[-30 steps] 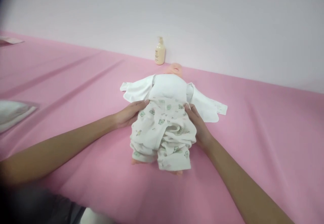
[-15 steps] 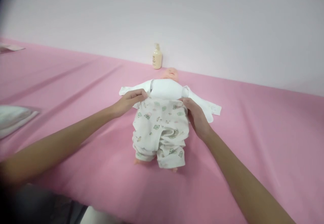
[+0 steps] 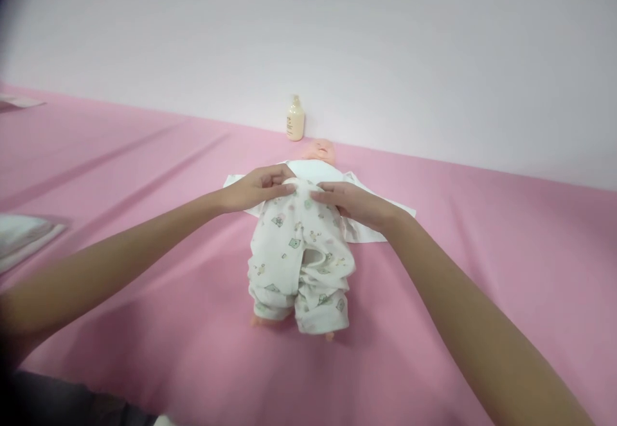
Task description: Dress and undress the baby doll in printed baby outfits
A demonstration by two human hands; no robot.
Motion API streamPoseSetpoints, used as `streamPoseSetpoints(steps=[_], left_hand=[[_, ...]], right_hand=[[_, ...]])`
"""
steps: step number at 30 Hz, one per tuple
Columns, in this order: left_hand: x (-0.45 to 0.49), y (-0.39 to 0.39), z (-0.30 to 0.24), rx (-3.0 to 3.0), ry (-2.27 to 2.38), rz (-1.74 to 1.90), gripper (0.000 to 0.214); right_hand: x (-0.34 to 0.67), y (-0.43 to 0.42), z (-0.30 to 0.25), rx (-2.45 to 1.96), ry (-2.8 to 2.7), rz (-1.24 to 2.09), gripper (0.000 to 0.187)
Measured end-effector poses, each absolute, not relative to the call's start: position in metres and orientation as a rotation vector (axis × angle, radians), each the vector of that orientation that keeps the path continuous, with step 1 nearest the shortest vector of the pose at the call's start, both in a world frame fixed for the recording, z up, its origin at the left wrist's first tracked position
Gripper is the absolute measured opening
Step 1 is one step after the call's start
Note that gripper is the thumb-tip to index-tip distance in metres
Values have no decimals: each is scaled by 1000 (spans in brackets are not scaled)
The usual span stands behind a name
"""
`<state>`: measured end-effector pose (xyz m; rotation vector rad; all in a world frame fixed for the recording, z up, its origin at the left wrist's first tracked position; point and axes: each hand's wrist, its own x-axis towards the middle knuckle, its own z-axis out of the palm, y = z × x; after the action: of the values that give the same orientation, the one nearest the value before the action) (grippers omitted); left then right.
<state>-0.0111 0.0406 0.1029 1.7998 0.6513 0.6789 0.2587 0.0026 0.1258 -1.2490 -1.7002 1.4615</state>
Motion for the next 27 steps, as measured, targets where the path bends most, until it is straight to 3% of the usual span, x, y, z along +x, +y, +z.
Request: streamPoseSetpoints(steps=[3, 8, 11, 15, 19, 27], left_hand=[[-7, 50, 101, 1845, 744, 688, 38], [-10, 66, 88, 1946, 947, 647, 41], [-18, 67, 72, 1886, 950, 642, 41], [-26, 56, 44, 1596, 919, 724, 42], [-22, 38, 23, 1135, 768, 835, 40], [-8, 37, 28, 986, 675, 780, 43]], right_hand=[[256, 18, 123, -1242, -1674, 1458, 47], [268, 24, 107, -1543, -1833, 1047, 57], [284, 15, 85, -1571, -1836, 965, 57], [298, -3, 56, -1508, -1609, 1112, 52], [293, -17, 41, -1255, -1251, 1461, 31], [276, -12, 33, -1122, -1018, 1547, 41]])
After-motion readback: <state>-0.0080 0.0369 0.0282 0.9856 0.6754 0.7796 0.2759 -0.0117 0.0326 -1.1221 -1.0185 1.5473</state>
